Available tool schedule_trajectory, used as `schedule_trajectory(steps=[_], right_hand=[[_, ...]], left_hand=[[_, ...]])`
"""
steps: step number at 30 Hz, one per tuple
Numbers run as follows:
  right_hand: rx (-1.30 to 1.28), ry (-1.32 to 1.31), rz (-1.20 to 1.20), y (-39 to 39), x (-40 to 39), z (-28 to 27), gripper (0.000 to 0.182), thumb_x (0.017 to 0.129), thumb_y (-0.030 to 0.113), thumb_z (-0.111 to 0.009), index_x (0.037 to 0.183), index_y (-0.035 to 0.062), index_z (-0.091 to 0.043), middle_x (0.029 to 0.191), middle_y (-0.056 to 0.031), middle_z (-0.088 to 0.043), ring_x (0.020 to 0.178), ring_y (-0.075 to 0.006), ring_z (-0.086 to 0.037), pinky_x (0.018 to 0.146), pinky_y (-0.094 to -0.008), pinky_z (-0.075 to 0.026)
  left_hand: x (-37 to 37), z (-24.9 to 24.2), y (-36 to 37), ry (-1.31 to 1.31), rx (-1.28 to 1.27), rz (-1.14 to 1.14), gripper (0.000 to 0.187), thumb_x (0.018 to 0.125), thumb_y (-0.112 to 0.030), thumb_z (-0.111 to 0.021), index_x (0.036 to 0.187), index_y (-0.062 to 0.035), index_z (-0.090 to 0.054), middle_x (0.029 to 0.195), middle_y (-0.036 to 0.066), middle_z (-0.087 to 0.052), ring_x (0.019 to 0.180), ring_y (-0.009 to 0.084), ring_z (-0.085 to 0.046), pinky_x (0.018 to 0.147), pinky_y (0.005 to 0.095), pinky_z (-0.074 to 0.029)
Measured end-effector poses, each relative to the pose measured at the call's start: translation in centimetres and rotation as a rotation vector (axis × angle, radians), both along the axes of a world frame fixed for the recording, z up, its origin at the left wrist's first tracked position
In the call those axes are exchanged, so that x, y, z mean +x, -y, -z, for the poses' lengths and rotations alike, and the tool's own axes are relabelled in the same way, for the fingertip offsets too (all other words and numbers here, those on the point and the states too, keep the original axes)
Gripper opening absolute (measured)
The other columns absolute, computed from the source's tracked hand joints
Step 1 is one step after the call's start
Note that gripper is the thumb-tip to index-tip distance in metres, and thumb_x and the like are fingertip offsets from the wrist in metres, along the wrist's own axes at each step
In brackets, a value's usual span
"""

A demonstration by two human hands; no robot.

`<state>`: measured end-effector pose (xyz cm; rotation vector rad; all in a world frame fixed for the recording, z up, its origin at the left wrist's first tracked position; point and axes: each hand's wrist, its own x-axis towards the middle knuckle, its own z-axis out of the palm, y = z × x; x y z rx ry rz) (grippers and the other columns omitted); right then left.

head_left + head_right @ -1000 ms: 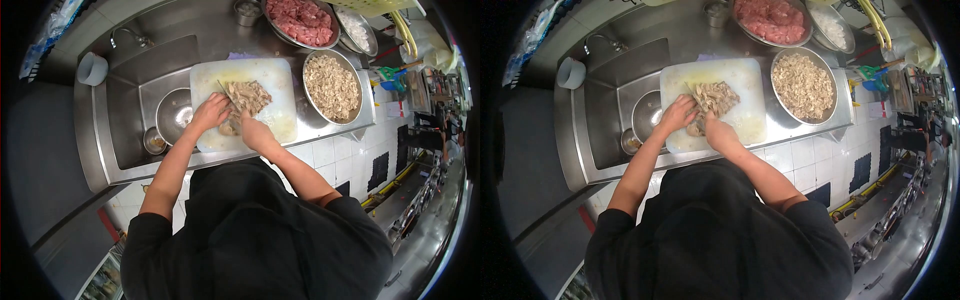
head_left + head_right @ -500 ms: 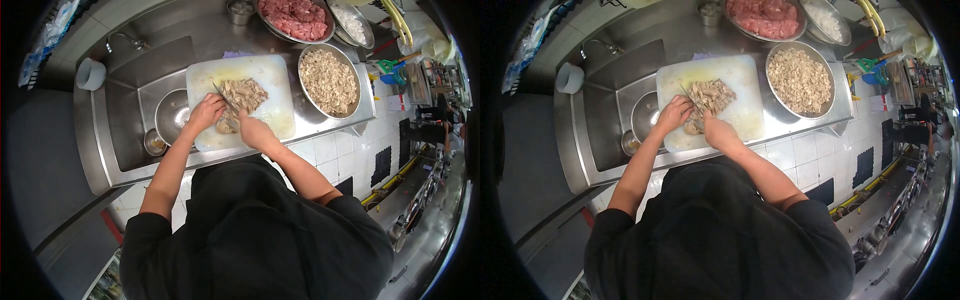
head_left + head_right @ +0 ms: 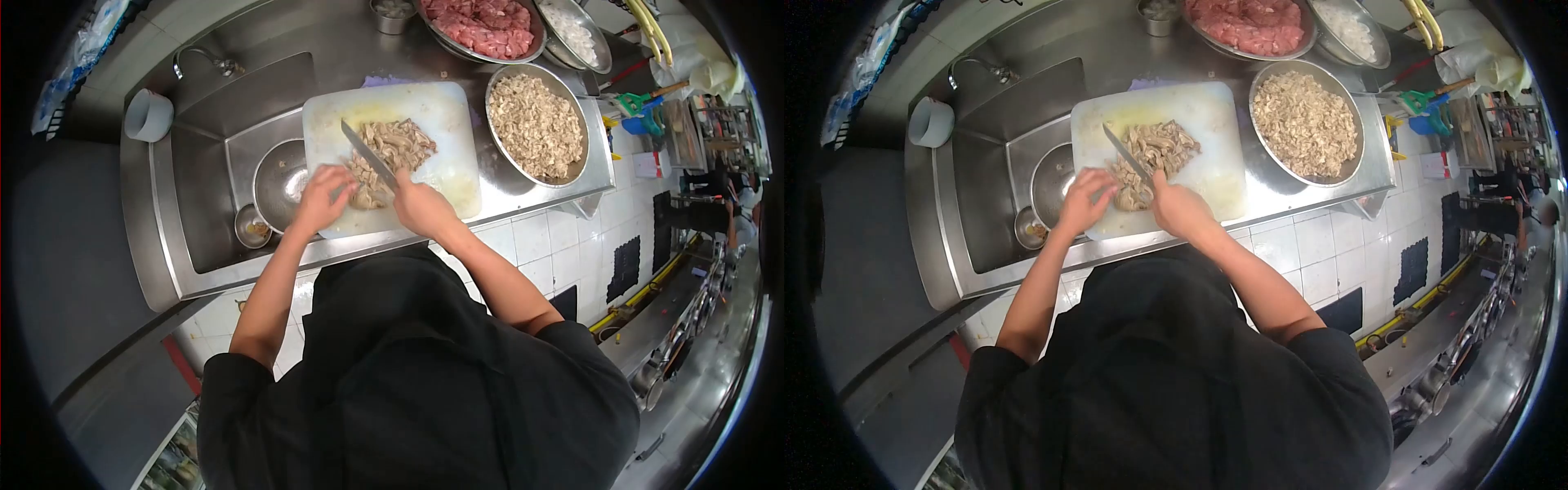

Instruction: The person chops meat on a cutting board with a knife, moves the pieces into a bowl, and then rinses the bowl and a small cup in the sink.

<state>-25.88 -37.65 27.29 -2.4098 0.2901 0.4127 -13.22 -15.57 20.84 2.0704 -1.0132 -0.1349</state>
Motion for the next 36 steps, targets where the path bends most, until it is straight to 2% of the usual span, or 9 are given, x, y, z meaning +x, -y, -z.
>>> schedule_trajectory(steps=[2, 9, 14, 18, 23, 25, 30, 33, 36], right_hand=[[-0.013, -0.019, -0.046, -0.2, -1.5, -0.4, 0.026, 0.095, 0.011, -0.054, 0.115, -0.0031, -0.044, 0.079, -0.0309, -0.069, 0.077, -0.0527, -0.069, 0.071, -0.0622, -0.053], [-0.13, -0.185, -0.178, -1.9, -4.7, -1.2, 0.021, 0.097, 0.006, -0.048, 0.116, -0.0001, -0.046, 0.083, -0.029, -0.072, 0.079, -0.0498, -0.071, 0.071, -0.0592, -0.055], [-0.054, 0.043, -0.15, -2.8, -0.4, 5.7, 0.02, 0.097, 0.005, -0.046, 0.117, -0.0008, -0.047, 0.085, -0.03, -0.072, 0.082, -0.0495, -0.072, 0.073, -0.0591, -0.056], [-0.012, -0.009, -0.161, -1.8, 1.9, 1.7, 0.023, 0.095, 0.005, -0.049, 0.117, -0.0028, -0.046, 0.086, -0.0341, -0.07, 0.085, -0.0526, -0.07, 0.077, -0.0614, -0.054], [-0.047, -0.13, -0.204, -0.5, -4.0, -1.8, 0.024, 0.095, 0.005, -0.05, 0.117, -0.0029, -0.046, 0.086, -0.0344, -0.07, 0.085, -0.0526, -0.07, 0.077, -0.0621, -0.054], [-0.04, -0.192, -0.21, -1.0, -4.7, -1.2, 0.024, 0.094, 0.005, -0.05, 0.117, -0.0029, -0.046, 0.086, -0.0344, -0.07, 0.085, -0.0526, -0.07, 0.077, -0.0622, -0.054], [0.012, 0.006, -0.15, -3.4, 0.2, 4.4, 0.024, 0.094, 0.003, -0.052, 0.116, -0.0031, -0.048, 0.09, -0.0327, -0.071, 0.088, -0.0499, -0.072, 0.078, -0.061, -0.054], [-0.055, -0.02, -0.163, -2.6, 1.5, 3.9, 0.024, 0.094, 0.004, -0.053, 0.116, -0.0034, -0.048, 0.088, -0.0323, -0.071, 0.086, -0.0503, -0.071, 0.077, -0.0611, -0.054], [-0.054, -0.057, -0.205, -1.1, -1.1, -0.2, 0.025, 0.094, 0.004, -0.053, 0.117, -0.0029, -0.048, 0.087, -0.0315, -0.071, 0.084, -0.0509, -0.071, 0.077, -0.0609, -0.055]], left_hand=[[-2.4, 0.3, -0.6, -0.017, 0.059, 0.108, 0.019, 0.091, -0.008, -0.074, 0.109, -0.0037, -0.075, 0.118, 0.014, -0.071, 0.113, 0.0346, -0.066, 0.099, 0.0415, -0.055], [-4.5, 1.9, 0.2, 0.046, 0.077, 0.15, 0.024, 0.089, -0.007, -0.074, 0.111, -0.0005, -0.072, 0.12, 0.013, -0.069, 0.113, 0.0349, -0.063, 0.097, 0.0437, -0.054], [-4.8, 2.2, -0.1, 0.073, 0.031, 0.121, 0.025, 0.086, -0.004, -0.074, 0.111, -0.0009, -0.072, 0.119, 0.012, -0.069, 0.113, 0.0339, -0.063, 0.097, 0.043, -0.054], [-4.5, 2.3, -0.6, 0.093, 0.074, 0.15, 0.03, 0.083, -0.002, -0.074, 0.113, -0.0016, -0.071, 0.12, 0.011, -0.069, 0.113, 0.032, -0.064, 0.098, 0.042, -0.055], [-4.8, 2.1, 0.1, 0.138, 0.066, 0.12, 0.033, 0.081, -0.002, -0.075, 0.114, -0.0023, -0.072, 0.121, 0.011, -0.069, 0.114, 0.0315, -0.064, 0.1, 0.0413, -0.055], [-5.2, 2.6, -0.2, 0.125, 0.067, 0.117, 0.033, 0.081, -0.002, -0.075, 0.114, -0.0026, -0.072, 0.122, 0.011, -0.069, 0.114, 0.0318, -0.064, 0.1, 0.0412, -0.054], [-5.3, 4.0, -0.3, 0.109, 0.02, 0.077, 0.033, 0.082, -0.002, -0.075, 0.114, -0.0031, -0.072, 0.122, 0.012, -0.068, 0.116, 0.0329, -0.063, 0.097, 0.0423, -0.055], [-5.2, 3.9, -0.6, 0.142, 0.011, 0.067, 0.032, 0.082, -0.002, -0.075, 0.113, -0.0035, -0.072, 0.119, 0.012, -0.068, 0.114, 0.0329, -0.063, 0.096, 0.0424, -0.055], [-5.3, 3.7, -0.6, 0.144, 0.028, 0.055, 0.03, 0.082, -0.001, -0.074, 0.112, -0.004, -0.072, 0.118, 0.012, -0.067, 0.113, 0.0331, -0.063, 0.094, 0.0423, -0.056]])
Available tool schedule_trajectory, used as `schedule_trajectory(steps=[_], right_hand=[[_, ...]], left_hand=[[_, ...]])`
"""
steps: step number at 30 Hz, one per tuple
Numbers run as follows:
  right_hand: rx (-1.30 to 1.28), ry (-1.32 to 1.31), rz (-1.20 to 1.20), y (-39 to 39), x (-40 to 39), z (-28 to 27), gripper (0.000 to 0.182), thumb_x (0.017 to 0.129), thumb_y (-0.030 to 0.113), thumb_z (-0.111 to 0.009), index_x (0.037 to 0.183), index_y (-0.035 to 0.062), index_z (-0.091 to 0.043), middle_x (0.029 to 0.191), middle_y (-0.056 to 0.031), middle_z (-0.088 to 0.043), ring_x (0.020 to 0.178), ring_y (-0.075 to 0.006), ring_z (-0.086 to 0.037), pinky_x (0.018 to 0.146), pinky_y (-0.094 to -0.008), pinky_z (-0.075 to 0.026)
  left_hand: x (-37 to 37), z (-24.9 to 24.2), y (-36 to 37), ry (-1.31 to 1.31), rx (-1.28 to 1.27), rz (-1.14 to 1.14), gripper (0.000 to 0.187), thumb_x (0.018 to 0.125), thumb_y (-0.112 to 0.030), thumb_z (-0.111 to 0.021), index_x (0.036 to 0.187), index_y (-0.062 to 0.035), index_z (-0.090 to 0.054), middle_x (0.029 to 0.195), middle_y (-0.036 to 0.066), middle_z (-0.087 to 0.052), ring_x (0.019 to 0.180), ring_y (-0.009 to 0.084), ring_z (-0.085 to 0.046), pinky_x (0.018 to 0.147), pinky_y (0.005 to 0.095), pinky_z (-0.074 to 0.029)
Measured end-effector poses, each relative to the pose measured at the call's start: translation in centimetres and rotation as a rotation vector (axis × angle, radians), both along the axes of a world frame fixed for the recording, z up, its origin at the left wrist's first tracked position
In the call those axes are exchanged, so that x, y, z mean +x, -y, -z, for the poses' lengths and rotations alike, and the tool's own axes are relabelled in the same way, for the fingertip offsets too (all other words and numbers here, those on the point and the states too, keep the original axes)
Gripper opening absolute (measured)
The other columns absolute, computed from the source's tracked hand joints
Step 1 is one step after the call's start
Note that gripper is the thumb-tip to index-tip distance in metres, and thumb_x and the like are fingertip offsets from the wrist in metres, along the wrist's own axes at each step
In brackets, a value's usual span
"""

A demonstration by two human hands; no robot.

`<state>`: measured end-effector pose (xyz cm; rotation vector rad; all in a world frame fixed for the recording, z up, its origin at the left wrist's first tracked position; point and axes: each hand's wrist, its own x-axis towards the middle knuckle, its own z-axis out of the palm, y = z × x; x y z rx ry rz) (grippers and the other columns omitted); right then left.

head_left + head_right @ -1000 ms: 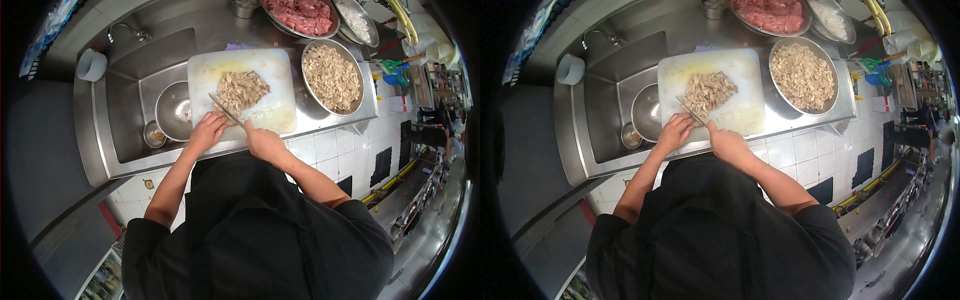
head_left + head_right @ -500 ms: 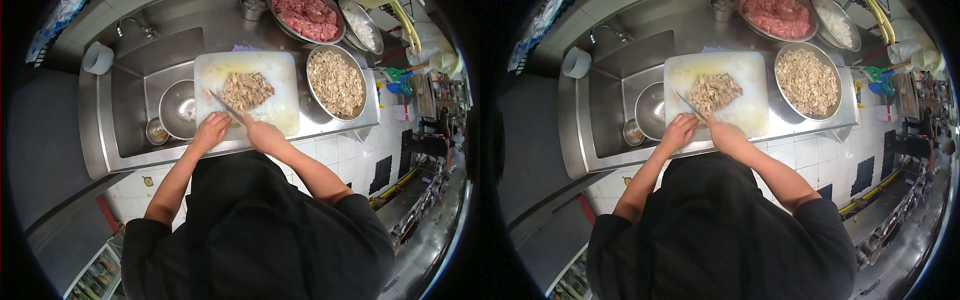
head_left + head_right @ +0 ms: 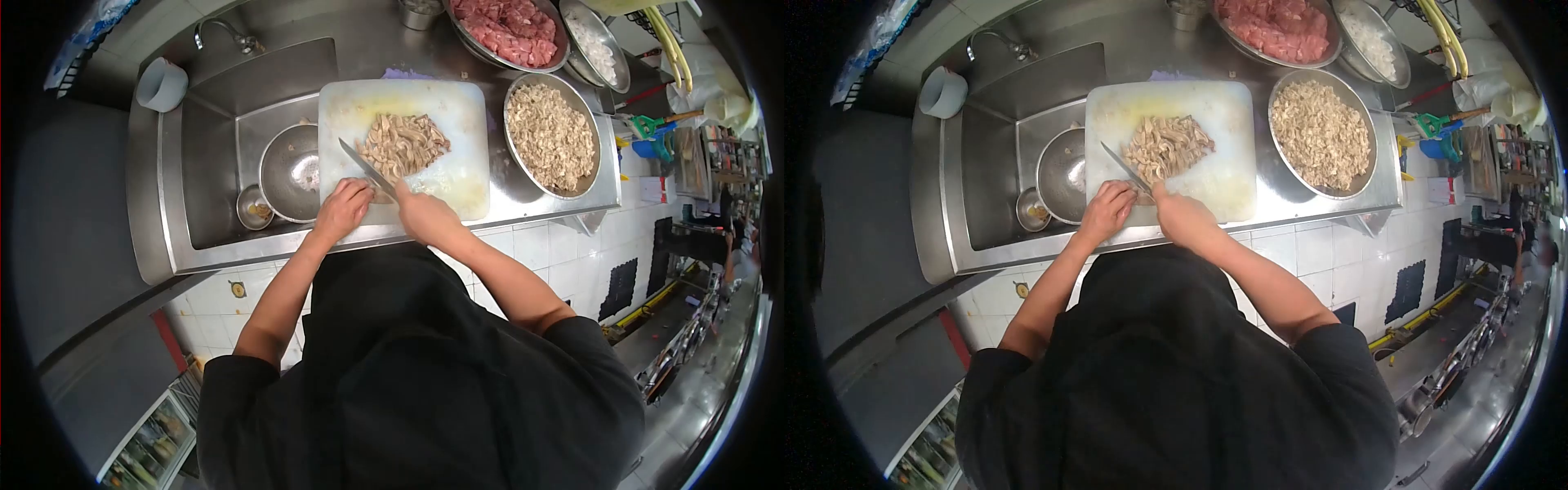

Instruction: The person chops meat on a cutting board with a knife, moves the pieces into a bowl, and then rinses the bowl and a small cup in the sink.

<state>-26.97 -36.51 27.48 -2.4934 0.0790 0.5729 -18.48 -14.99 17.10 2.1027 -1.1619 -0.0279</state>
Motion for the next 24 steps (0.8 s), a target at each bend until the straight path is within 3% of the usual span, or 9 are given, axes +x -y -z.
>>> schedule_trajectory(steps=[3, 7, 9, 13, 15, 18, 19, 21, 24], right_hand=[[-0.016, -0.1, -0.038, 0.5, -2.9, -2.8, 0.026, 0.094, 0.004, -0.053, 0.118, -0.0024, -0.047, 0.086, -0.0312, -0.072, 0.083, -0.0511, -0.071, 0.076, -0.0603, -0.055], [-0.011, -0.115, -0.023, -0.6, -3.1, 2.1, 0.024, 0.095, 0.005, -0.052, 0.117, -0.0017, -0.048, 0.087, -0.0316, -0.072, 0.083, -0.051, -0.071, 0.076, -0.0607, -0.055], [0.065, 0.105, 0.008, -1.5, -0.6, 5.8, 0.022, 0.098, 0.009, -0.048, 0.113, -0.0053, -0.046, 0.083, -0.0356, -0.069, 0.081, -0.0538, -0.07, 0.073, -0.0628, -0.054], [0.08, 0.107, 0.04, -1.1, 1.9, 6.0, 0.021, 0.1, 0.012, -0.048, 0.112, -0.0048, -0.046, 0.081, -0.0356, -0.069, 0.079, -0.0541, -0.07, 0.073, -0.0637, -0.053], [-0.042, 0.017, 0.047, -0.6, 1.0, 5.2, 0.024, 0.1, 0.015, -0.048, 0.116, -0.0029, -0.049, 0.086, -0.0332, -0.071, 0.081, -0.0525, -0.071, 0.076, -0.063, -0.054], [-0.047, 0.041, 0.083, 0.1, 0.1, 5.9, 0.025, 0.102, 0.018, -0.048, 0.117, -0.002, -0.048, 0.082, -0.0334, -0.07, 0.078, -0.0528, -0.07, 0.074, -0.064, -0.053], [-0.083, 0.061, 0.121, 0.4, 0.1, 5.7, 0.025, 0.103, 0.02, -0.048, 0.117, -0.0013, -0.047, 0.079, -0.0332, -0.069, 0.076, -0.0532, -0.069, 0.074, -0.0648, -0.053], [-0.09, 0.079, 0.105, 0.5, 0.3, 5.4, 0.024, 0.104, 0.02, -0.049, 0.116, -0.0005, -0.047, 0.076, -0.0328, -0.068, 0.073, -0.0534, -0.068, 0.07, -0.0649, -0.052], [-0.072, 0.127, 0.113, -0.4, -0.3, 4.9, 0.022, 0.104, 0.019, -0.052, 0.115, 0.001, -0.045, 0.072, -0.0321, -0.066, 0.067, -0.0539, -0.066, 0.063, -0.0647, -0.05]], left_hand=[[0.2, 0.4, 0.3, 0.007, -0.007, -0.001, 0.029, 0.082, -0.001, -0.074, 0.111, -0.0035, -0.072, 0.119, 0.012, -0.067, 0.113, 0.0331, -0.063, 0.094, 0.0423, -0.056], [-0.2, 0.7, -0.1, 0.018, -0.033, -0.004, 0.031, 0.081, -0.001, -0.074, 0.112, -0.0024, -0.071, 0.119, 0.012, -0.068, 0.113, 0.0329, -0.063, 0.095, 0.0414, -0.056], [-0.5, 1.0, -0.3, 0.0, -0.047, -0.019, 0.029, 0.082, -0.001, -0.074, 0.111, -0.002, -0.072, 0.119, 0.012, -0.069, 0.113, 0.0332, -0.064, 0.095, 0.0415, -0.056], [0.3, 0.7, 0.0, -0.042, -0.087, -0.076, 0.023, 0.087, -0.002, -0.073, 0.109, -0.0009, -0.073, 0.117, 0.014, -0.07, 0.111, 0.0343, -0.066, 0.094, 0.043, -0.057], [0.5, 0.4, -0.2, -0.077, -0.119, -0.123, 0.017, 0.091, -0.003, -0.072, 0.108, -0.0006, -0.072, 0.114, 0.015, -0.071, 0.109, 0.0347, -0.067, 0.092, 0.0438, -0.057], [1.7, -0.2, -1.4, -0.021, -0.246, -0.302, 0.013, 0.094, -0.004, -0.069, 0.107, -0.0022, -0.072, 0.109, 0.015, -0.072, 0.103, 0.035, -0.068, 0.09, 0.044, -0.057], [3.1, 0.3, -1.9, -0.021, -0.254, -0.328, 0.013, 0.094, -0.004, -0.069, 0.107, -0.0022, -0.072, 0.109, 0.015, -0.072, 0.103, 0.035, -0.068, 0.09, 0.044, -0.057], [6.6, 2.0, -3.2, -0.329, -0.249, -0.652, 0.012, 0.095, -0.005, -0.066, 0.106, -0.0027, -0.072, 0.11, 0.017, -0.072, 0.1, 0.0364, -0.07, 0.089, 0.0451, -0.057], [12.7, 12.0, -7.0, -0.623, -0.087, -0.885, 0.017, 0.093, -0.004, -0.065, 0.109, -0.003, -0.073, 0.118, 0.02, -0.073, 0.106, 0.0377, -0.072, 0.091, 0.0476, -0.057]])
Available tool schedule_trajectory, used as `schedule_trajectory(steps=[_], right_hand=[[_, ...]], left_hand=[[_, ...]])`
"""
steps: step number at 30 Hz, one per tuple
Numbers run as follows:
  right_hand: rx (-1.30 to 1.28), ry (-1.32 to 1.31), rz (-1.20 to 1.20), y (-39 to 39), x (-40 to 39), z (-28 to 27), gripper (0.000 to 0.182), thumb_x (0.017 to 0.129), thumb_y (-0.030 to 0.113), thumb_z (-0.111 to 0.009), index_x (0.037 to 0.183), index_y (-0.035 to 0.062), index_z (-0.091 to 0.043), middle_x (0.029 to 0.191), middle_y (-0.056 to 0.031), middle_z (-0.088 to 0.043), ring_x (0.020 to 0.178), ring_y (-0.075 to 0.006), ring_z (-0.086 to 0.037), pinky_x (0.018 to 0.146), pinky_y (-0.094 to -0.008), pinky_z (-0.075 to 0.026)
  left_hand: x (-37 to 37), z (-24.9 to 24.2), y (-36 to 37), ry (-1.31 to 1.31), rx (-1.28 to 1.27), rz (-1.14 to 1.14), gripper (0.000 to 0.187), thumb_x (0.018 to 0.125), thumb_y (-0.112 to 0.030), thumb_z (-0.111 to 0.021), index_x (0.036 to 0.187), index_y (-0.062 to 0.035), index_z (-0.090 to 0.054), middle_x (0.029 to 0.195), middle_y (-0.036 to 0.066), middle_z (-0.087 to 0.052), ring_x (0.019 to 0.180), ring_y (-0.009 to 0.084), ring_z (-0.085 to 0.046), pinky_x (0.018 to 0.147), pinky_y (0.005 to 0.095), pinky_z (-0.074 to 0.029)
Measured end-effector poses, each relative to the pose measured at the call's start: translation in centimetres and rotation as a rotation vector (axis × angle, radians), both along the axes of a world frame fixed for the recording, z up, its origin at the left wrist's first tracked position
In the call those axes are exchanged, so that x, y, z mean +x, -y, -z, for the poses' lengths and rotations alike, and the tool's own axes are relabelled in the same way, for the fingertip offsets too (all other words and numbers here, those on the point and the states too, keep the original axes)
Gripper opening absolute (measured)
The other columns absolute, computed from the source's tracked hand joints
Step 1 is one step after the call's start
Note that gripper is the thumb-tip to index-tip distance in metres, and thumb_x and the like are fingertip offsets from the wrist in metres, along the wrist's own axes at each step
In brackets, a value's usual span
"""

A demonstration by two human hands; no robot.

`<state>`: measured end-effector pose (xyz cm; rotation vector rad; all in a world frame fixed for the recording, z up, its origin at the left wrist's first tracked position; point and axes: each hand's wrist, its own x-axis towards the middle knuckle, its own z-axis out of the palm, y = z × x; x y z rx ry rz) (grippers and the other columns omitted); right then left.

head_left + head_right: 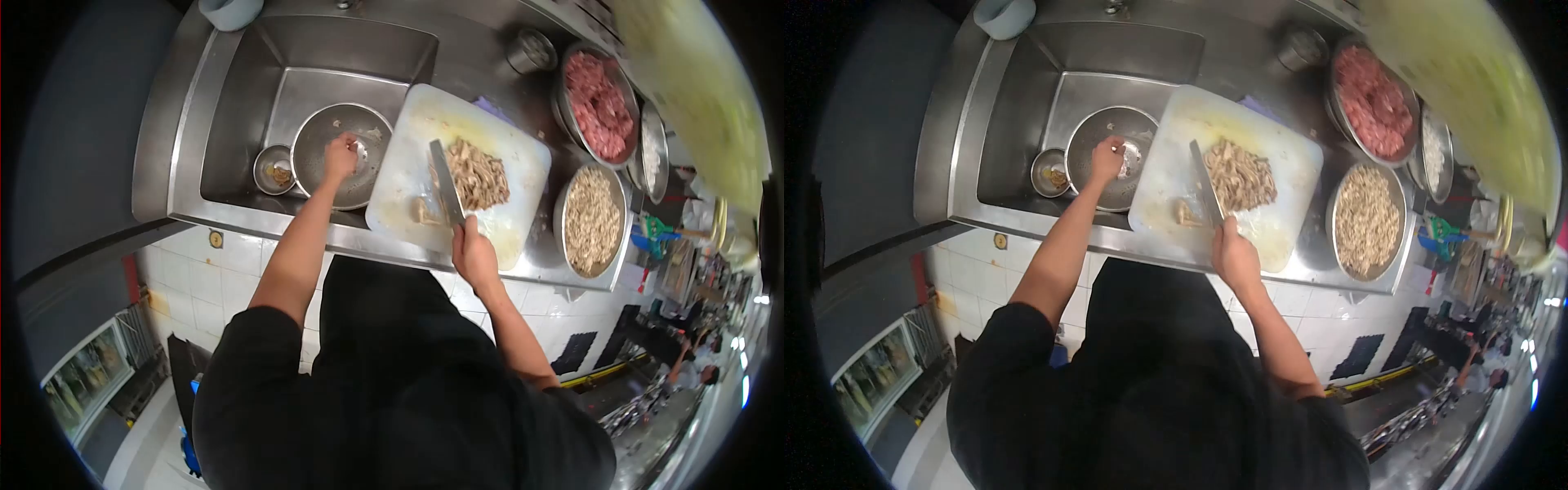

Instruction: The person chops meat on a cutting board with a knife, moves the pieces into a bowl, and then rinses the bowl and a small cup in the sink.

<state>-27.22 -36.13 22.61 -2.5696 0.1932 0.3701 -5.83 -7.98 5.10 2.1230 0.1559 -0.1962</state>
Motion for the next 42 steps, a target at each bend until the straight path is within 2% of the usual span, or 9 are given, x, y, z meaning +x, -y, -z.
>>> schedule_trajectory(steps=[6, 12, 15, 20, 28, 34, 39, 41, 42], right_hand=[[-0.058, -0.104, -0.012, -0.1, -0.1, 0.5, 0.021, 0.104, 0.016, -0.058, 0.112, 0.0002, -0.047, 0.069, -0.0311, -0.065, 0.065, -0.0534, -0.065, 0.057, -0.0612, -0.05], [-0.058, -0.184, 0.085, -0.8, 0.9, 0.1, 0.019, 0.104, 0.013, -0.059, 0.106, -0.0029, -0.049, 0.069, -0.0291, -0.065, 0.067, -0.0516, -0.066, 0.055, -0.0563, -0.049], [-0.053, -0.155, 0.076, -0.7, 1.2, 0.2, 0.019, 0.104, 0.013, -0.059, 0.106, -0.0027, -0.049, 0.069, -0.0291, -0.065, 0.066, -0.0512, -0.066, 0.055, -0.0565, -0.049], [-0.068, -0.179, 0.046, 0.2, 1.1, 0.6, 0.02, 0.105, 0.016, -0.058, 0.105, -0.0013, -0.048, 0.068, -0.0291, -0.065, 0.064, -0.0514, -0.066, 0.054, -0.0572, -0.048], [0.004, -0.011, 0.115, 0.0, -0.5, 1.1, 0.02, 0.106, 0.019, -0.054, 0.107, 0.0, -0.047, 0.074, -0.0331, -0.066, 0.071, -0.0553, -0.065, 0.063, -0.062, -0.049], [0.091, 0.084, 0.147, 0.1, -0.8, -0.6, 0.02, 0.106, 0.019, -0.052, 0.108, 0.0008, -0.045, 0.073, -0.0337, -0.066, 0.071, -0.0554, -0.065, 0.066, -0.0647, -0.049], [0.096, 0.077, 0.048, 0.8, -2.1, -1.3, 0.017, 0.1, 0.011, -0.051, 0.111, 0.0007, -0.045, 0.075, -0.0315, -0.068, 0.072, -0.0548, -0.066, 0.068, -0.0651, -0.051], [0.067, 0.035, 0.004, 0.4, -2.3, -2.0, 0.018, 0.098, 0.009, -0.051, 0.113, 0.0006, -0.046, 0.076, -0.0303, -0.069, 0.072, -0.0536, -0.068, 0.069, -0.0642, -0.052], [0.035, -0.013, -0.046, 0.2, -2.4, -2.5, 0.02, 0.096, 0.008, -0.05, 0.114, 0.0005, -0.047, 0.077, -0.0291, -0.07, 0.073, -0.0523, -0.069, 0.069, -0.0633, -0.053]], left_hand=[[2.8, 24.6, -4.1, -0.356, 0.516, 0.217, 0.041, 0.091, -0.013, -0.065, 0.131, -0.0061, -0.067, 0.133, 0.022, -0.069, 0.119, 0.0438, -0.068, 0.101, 0.051, -0.057], [1.6, 25.1, -2.5, -0.276, 0.571, 0.377, 0.029, 0.092, -0.006, -0.06, 0.12, -0.0018, -0.067, 0.127, 0.021, -0.067, 0.114, 0.0368, -0.07, 0.094, 0.0494, -0.059], [1.9, 21.3, -2.8, -0.251, 0.56, 0.554, 0.028, 0.091, -0.004, -0.06, 0.118, -0.0025, -0.069, 0.122, 0.022, -0.07, 0.114, 0.0373, -0.071, 0.093, 0.0496, -0.059], [4.0, 13.6, -2.9, -0.321, 0.522, 0.301, 0.024, 0.089, -0.013, -0.069, 0.11, -0.0033, -0.075, 0.112, 0.024, -0.074, 0.11, 0.0386, -0.072, 0.094, 0.0487, -0.059], [-1.6, -13.4, 4.8, 0.008, -0.266, 0.111, 0.007, 0.087, -0.01, -0.076, 0.092, -0.0066, -0.073, 0.085, 0.007, -0.074, 0.075, 0.0163, -0.07, 0.072, 0.0321, -0.056], [-7.6, -14.0, 11.7, 0.011, -0.004, 0.544, 0.014, 0.093, -0.014, -0.072, 0.103, -0.0038, -0.075, 0.092, 0.015, -0.077, 0.082, 0.0264, -0.075, 0.076, 0.037, -0.058], [-8.7, -14.9, 8.0, 0.324, 0.05, 0.448, 0.018, 0.097, -0.015, -0.07, 0.11, -0.0047, -0.076, 0.103, 0.017, -0.076, 0.088, 0.0316, -0.075, 0.08, 0.0409, -0.059], [-10.5, -17.1, 6.5, 0.183, -0.034, 0.623, 0.02, 0.096, -0.016, -0.069, 0.111, -0.0055, -0.074, 0.118, 0.014, -0.071, 0.106, 0.036, -0.069, 0.089, 0.0427, -0.057], [-11.4, -15.8, 6.0, 0.442, 0.064, 0.759, 0.02, 0.094, -0.013, -0.069, 0.112, -0.0061, -0.073, 0.128, 0.01, -0.067, 0.113, 0.0315, -0.065, 0.091, 0.0413, -0.058]])
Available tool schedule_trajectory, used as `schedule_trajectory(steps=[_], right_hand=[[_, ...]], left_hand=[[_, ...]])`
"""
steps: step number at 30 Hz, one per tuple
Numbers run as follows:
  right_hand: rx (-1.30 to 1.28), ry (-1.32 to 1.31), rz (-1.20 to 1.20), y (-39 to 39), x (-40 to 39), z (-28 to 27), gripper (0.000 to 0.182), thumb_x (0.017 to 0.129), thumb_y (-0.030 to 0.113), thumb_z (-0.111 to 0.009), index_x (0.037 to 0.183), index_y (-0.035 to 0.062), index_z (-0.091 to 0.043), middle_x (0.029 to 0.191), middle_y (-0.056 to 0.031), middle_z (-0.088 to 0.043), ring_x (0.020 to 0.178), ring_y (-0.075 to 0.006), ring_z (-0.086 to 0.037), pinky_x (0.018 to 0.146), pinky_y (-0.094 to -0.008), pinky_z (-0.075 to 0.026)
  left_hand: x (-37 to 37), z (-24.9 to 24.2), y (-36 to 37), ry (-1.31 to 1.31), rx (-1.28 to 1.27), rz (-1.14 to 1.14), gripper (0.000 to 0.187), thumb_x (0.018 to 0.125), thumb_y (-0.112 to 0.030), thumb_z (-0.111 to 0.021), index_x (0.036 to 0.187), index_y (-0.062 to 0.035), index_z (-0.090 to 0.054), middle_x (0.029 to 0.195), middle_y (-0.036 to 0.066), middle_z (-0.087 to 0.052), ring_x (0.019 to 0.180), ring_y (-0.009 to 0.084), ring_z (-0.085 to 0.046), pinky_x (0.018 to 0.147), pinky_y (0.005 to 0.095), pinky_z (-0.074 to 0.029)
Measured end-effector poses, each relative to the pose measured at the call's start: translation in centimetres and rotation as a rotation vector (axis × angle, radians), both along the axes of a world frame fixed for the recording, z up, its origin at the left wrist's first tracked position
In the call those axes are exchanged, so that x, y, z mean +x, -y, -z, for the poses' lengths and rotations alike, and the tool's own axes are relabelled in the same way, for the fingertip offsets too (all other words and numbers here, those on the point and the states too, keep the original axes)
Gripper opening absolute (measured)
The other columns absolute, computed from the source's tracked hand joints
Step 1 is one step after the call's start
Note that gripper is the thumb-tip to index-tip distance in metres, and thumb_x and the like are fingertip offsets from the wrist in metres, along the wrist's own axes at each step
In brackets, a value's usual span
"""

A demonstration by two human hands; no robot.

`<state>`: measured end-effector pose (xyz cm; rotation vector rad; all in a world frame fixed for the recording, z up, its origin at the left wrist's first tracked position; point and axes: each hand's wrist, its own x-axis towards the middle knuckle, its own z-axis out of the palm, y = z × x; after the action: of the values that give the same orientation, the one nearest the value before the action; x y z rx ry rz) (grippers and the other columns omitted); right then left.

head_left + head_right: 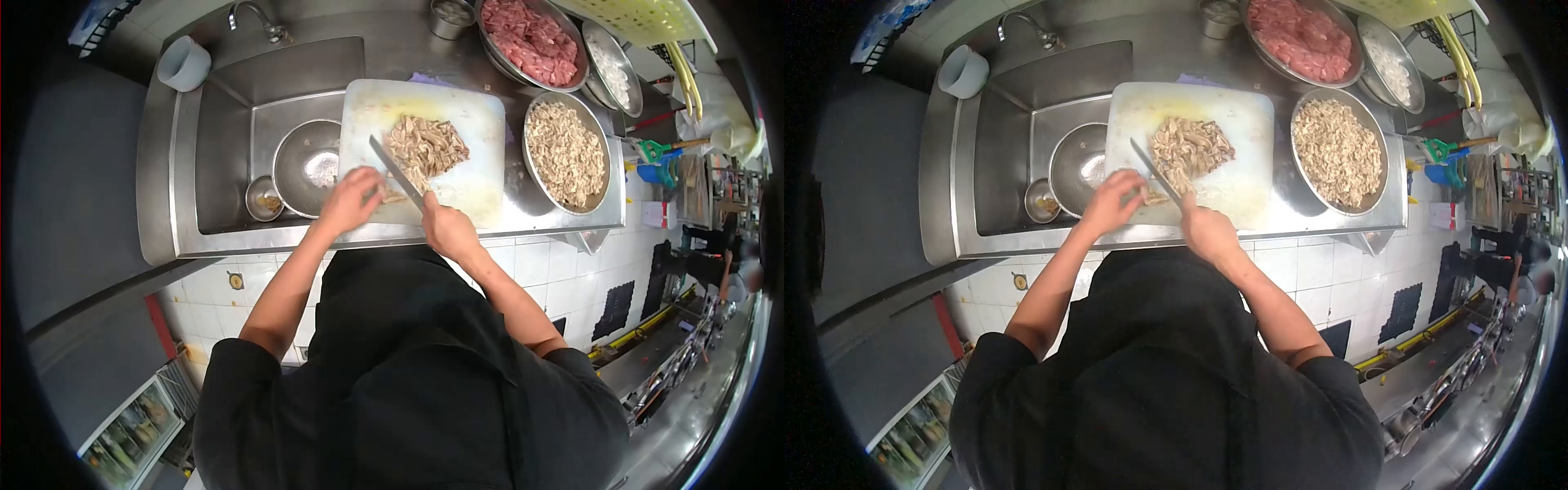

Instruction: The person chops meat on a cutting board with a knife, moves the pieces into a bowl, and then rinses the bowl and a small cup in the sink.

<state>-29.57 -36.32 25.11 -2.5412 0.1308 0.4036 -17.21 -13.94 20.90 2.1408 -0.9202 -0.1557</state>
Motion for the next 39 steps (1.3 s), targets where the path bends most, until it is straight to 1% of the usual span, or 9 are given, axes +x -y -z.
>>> schedule_trajectory(steps=[3, 9, 13, 15, 23, 26, 34, 36, 39], right_hand=[[-0.075, -0.087, -0.064, -0.5, 0.0, -2.2, 0.022, 0.095, 0.007, -0.049, 0.117, 0.0012, -0.049, 0.08, -0.0274, -0.072, 0.075, -0.0487, -0.072, 0.07, -0.0609, -0.055], [-0.17, -0.167, -0.159, -0.2, -0.8, -5.1, 0.022, 0.094, 0.005, -0.052, 0.115, 0.0019, -0.049, 0.082, -0.0244, -0.073, 0.077, -0.0441, -0.074, 0.07, -0.0563, -0.058], [-0.151, -0.224, -0.151, -1.3, -0.1, -2.1, 0.021, 0.094, 0.005, -0.051, 0.115, 0.0008, -0.049, 0.084, -0.025, -0.074, 0.08, -0.0441, -0.075, 0.072, -0.056, -0.058], [-0.078, -0.043, -0.137, -2.2, 1.4, 2.1, 0.019, 0.095, 0.005, -0.049, 0.114, 0.0008, -0.049, 0.087, -0.0273, -0.074, 0.084, -0.0454, -0.075, 0.075, -0.0569, -0.058], [-0.043, -0.111, -0.032, -1.1, 4.5, -0.6, 0.019, 0.097, 0.008, -0.048, 0.113, -0.0012, -0.047, 0.088, -0.0318, -0.072, 0.085, -0.0497, -0.072, 0.078, -0.0607, -0.054], [-0.063, -0.136, 0.019, -0.4, 4.0, -2.7, 0.02, 0.096, 0.007, -0.047, 0.115, -0.0007, -0.047, 0.087, -0.0306, -0.073, 0.084, -0.0496, -0.072, 0.077, -0.0611, -0.054], [-0.074, -0.202, -0.045, -0.4, 1.5, -5.5, 0.017, 0.096, 0.006, -0.046, 0.112, -0.0007, -0.046, 0.084, -0.031, -0.071, 0.083, -0.0513, -0.071, 0.076, -0.0608, -0.054], [-0.168, -0.228, -0.14, -1.0, 0.6, -5.6, 0.021, 0.095, 0.004, -0.049, 0.116, -0.0005, -0.048, 0.084, -0.0277, -0.073, 0.08, -0.0449, -0.075, 0.072, -0.0564, -0.058], [-0.168, -0.239, -0.124, -1.5, 0.0, -4.2, 0.02, 0.096, 0.004, -0.049, 0.115, -0.0002, -0.048, 0.085, -0.027, -0.074, 0.081, -0.0438, -0.075, 0.073, -0.0557, -0.059]], left_hand=[[-1.2, 1.1, -0.2, 0.05, 0.139, 0.132, 0.019, 0.093, -0.009, -0.067, 0.111, -0.0069, -0.073, 0.127, 0.007, -0.066, 0.119, 0.0275, -0.062, 0.093, 0.0423, -0.058], [-1.1, 3.5, 0.6, 0.216, 0.141, 0.12, 0.023, 0.087, -0.006, -0.068, 0.109, -0.0051, -0.073, 0.121, 0.003, -0.066, 0.117, 0.0233, -0.063, 0.089, 0.0393, -0.06], [-1.2, 4.7, 0.4, 0.275, 0.093, 0.104, 0.023, 0.087, -0.006, -0.067, 0.109, -0.0051, -0.073, 0.12, 0.004, -0.066, 0.114, 0.0228, -0.064, 0.086, 0.0385, -0.061], [-1.0, 4.8, 0.0, 0.257, 0.085, 0.113, 0.023, 0.087, -0.006, -0.067, 0.109, -0.0049, -0.073, 0.121, 0.004, -0.066, 0.114, 0.0231, -0.064, 0.086, 0.0387, -0.061], [-1.0, 3.6, -0.4, 0.215, 0.145, 0.118, 0.028, 0.085, -0.004, -0.067, 0.113, -0.0033, -0.072, 0.122, 0.006, -0.066, 0.118, 0.025, -0.063, 0.087, 0.039, -0.061], [-0.1, 3.7, 1.1, 0.349, 0.068, 0.129, 0.029, 0.085, -0.003, -0.066, 0.113, -0.0039, -0.072, 0.122, 0.006, -0.066, 0.119, 0.0261, -0.062, 0.086, 0.0397, -0.062], [-0.6, 3.4, 0.6, 0.406, 0.134, 0.181, 0.031, 0.084, -0.009, -0.065, 0.114, -0.0039, -0.073, 0.122, 0.005, -0.067, 0.12, 0.0259, -0.062, 0.1, 0.0388, -0.054], [-0.6, 2.9, 0.7, 0.413, 0.157, 0.192, 0.031, 0.085, -0.009, -0.065, 0.114, -0.0042, -0.073, 0.122, 0.005, -0.067, 0.119, 0.0259, -0.062, 0.101, 0.039, -0.054], [-0.7, 3.2, 0.6, 0.384, 0.185, 0.195, 0.031, 0.085, -0.01, -0.064, 0.114, -0.0049, -0.073, 0.122, 0.005, -0.068, 0.118, 0.0254, -0.062, 0.101, 0.0388, -0.054]])
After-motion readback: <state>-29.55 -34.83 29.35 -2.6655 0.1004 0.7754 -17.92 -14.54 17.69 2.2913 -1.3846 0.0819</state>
